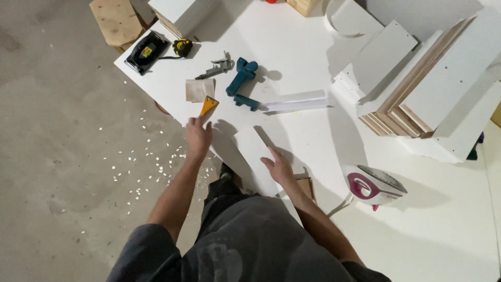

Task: The person sands the edges of a white wooden board using a sanding block. They then apply a strip of edge banding to the board's edge and use a clothes iron to press and adhere it. Finally, they use a clamp to secure the board.

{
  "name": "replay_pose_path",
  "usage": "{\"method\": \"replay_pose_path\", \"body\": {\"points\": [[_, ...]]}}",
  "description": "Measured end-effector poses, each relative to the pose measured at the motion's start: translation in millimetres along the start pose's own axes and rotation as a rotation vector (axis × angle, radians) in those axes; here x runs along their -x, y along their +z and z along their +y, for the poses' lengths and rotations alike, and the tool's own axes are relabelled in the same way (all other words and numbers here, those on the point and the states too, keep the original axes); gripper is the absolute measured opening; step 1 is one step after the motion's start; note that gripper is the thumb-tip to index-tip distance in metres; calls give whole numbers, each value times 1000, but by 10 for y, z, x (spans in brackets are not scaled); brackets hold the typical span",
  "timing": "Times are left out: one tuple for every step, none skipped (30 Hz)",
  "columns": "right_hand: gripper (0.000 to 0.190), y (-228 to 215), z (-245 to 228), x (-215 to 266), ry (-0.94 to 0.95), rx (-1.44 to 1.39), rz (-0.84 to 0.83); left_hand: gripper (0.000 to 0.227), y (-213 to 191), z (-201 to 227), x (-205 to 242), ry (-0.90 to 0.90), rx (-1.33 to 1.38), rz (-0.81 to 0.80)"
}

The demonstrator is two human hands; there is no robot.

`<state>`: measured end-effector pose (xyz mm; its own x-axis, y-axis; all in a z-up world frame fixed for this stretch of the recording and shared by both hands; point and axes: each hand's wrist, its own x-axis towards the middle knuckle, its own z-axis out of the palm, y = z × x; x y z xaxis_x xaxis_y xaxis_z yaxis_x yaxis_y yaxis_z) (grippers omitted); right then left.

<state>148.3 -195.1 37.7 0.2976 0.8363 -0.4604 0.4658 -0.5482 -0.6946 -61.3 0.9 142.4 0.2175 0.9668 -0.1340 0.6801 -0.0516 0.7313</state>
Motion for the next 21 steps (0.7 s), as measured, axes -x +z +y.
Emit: {"method": "replay_pose_path", "body": {"points": [[71, 55, 41, -18, -8, 87, -3, 34, 244, -578, -249, -57, -133, 51], [73, 111, 81, -34, -17, 174, -7, 44, 429, -1192, -387, -111, -268, 102], [73, 136, 72, -30, -9, 177, -13, 44, 516, -1425, -477, -118, -266, 95], [71, 161, 60, -20, -30, 195, 19, 36, 599, -1658, -558, -77, -323, 25], [69, 181, 37, -35, -54, 212, 55, 30, 678, -1881, -668, -31, -380, -42], [69, 212, 69, -61, -51, 214, 53, 30, 666, -1817, -634, -33, -378, -46], [66, 261, 101, -72, -100, 281, 131, 29, 637, -1771, -575, -57, -333, -49], [64, 312, 135, -78, -149, 347, 210, 27, 609, -1724, -511, -81, -289, -51], [64, 342, 219, -114, -145, 350, 204, 27, 594, -1632, -383, -87, -288, -55], [61, 373, 304, -140, -250, 419, 320, 28, 577, -1538, -248, -139, -167, -29], [58, 372, 392, -205, -364, 490, 438, 30, 575, -1427, -136, -190, -41, 6], [58, 370, 368, -206, -370, 496, 433, 30, 647, -1381, 41, -196, -35, 11], [55, 374, 339, -190, -359, 436, 430, 31, 710, -1334, 227, -261, 53, -37], [52, 377, 310, -173, -347, 375, 426, 33, 774, -1284, 413, -324, 142, -86], [52, 362, 121, -101, -355, 378, 416, 33, 856, -1150, 630, -333, 145, -78], [68, 346, -66, -27, -232, 91, 238, 30, 942, -1013, 845, -286, 178, -116], [84, 330, -246, 72, -96, -193, 63, 28, 1032, -865, 1062, -236, 210, -163], [84, 286, -461, 153, -94, -190, 58, 28, 1144, -856, 1159, -241, 212, -163], [79, 230, -672, 219, -130, -205, 51, 28, 1273, -837, 1237, -146, 213, -237], [77, 176, -883, 285, -166, -220, 44, 27, 1400, -817, 1316, -50, 214, -310], [77, 161, -819, 241, -166, -214, 40, 27, 1372, -732, 1386, -54, 219, -308]]}}
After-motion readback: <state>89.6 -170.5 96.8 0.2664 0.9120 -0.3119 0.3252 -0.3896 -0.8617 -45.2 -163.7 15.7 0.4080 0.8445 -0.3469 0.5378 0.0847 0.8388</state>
